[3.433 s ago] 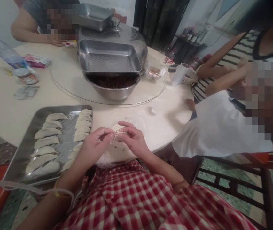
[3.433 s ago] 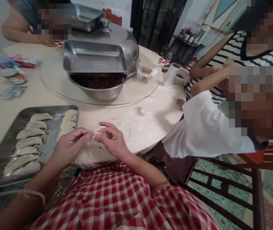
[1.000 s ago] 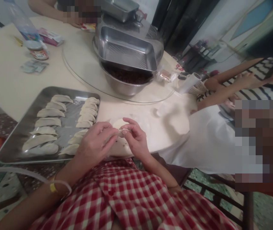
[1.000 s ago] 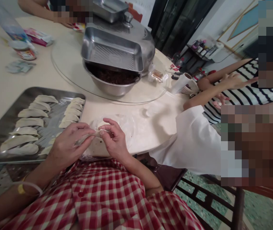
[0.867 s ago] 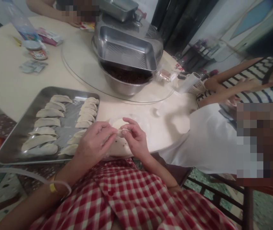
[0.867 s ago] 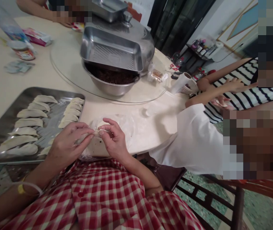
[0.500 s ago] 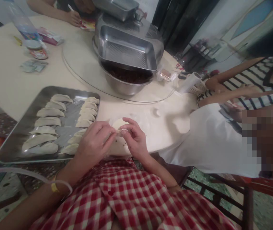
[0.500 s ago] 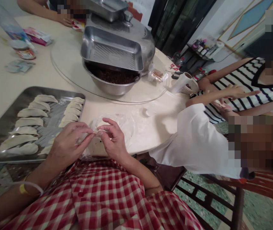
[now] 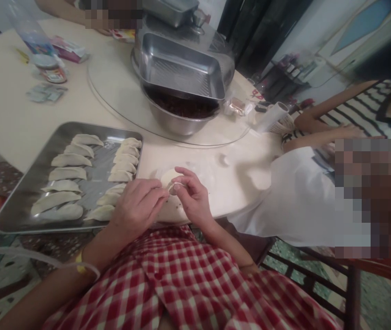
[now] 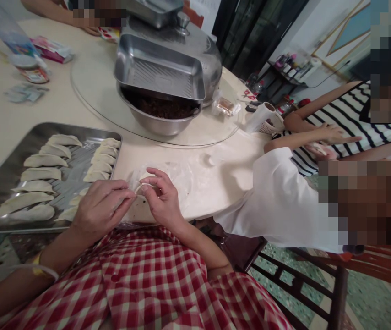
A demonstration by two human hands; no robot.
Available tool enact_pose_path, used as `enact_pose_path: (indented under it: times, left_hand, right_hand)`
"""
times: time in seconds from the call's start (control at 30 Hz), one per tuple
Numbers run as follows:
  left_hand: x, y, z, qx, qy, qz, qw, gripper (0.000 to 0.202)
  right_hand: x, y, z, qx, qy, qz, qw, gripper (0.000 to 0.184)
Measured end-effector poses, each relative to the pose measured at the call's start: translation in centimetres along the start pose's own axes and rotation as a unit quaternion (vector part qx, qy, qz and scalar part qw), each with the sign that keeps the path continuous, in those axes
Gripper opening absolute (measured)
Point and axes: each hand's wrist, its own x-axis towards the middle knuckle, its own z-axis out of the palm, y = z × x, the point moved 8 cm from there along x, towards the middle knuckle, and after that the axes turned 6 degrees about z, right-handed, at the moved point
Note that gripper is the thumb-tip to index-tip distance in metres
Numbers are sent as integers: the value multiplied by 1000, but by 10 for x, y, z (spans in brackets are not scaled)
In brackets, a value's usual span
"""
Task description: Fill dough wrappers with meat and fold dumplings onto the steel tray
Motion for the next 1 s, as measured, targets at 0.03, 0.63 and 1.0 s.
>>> enact_pose_path:
  times: [0.03, 0.63, 1.0]
  left_hand:
    - [-1, -1, 0, -5, 4, -2, 1000, 7]
    - [-32, -50, 25, -255, -24, -388, 885, 12]
    - [-31, -50, 21, -263, 10, -375, 889, 16]
  right_hand:
    - [0, -1, 0, -2, 3, -2, 1000, 18]
    - [-1, -5, -1, 2, 0, -34, 999, 14]
    - [2, -5, -2, 8, 12, -39, 999, 17]
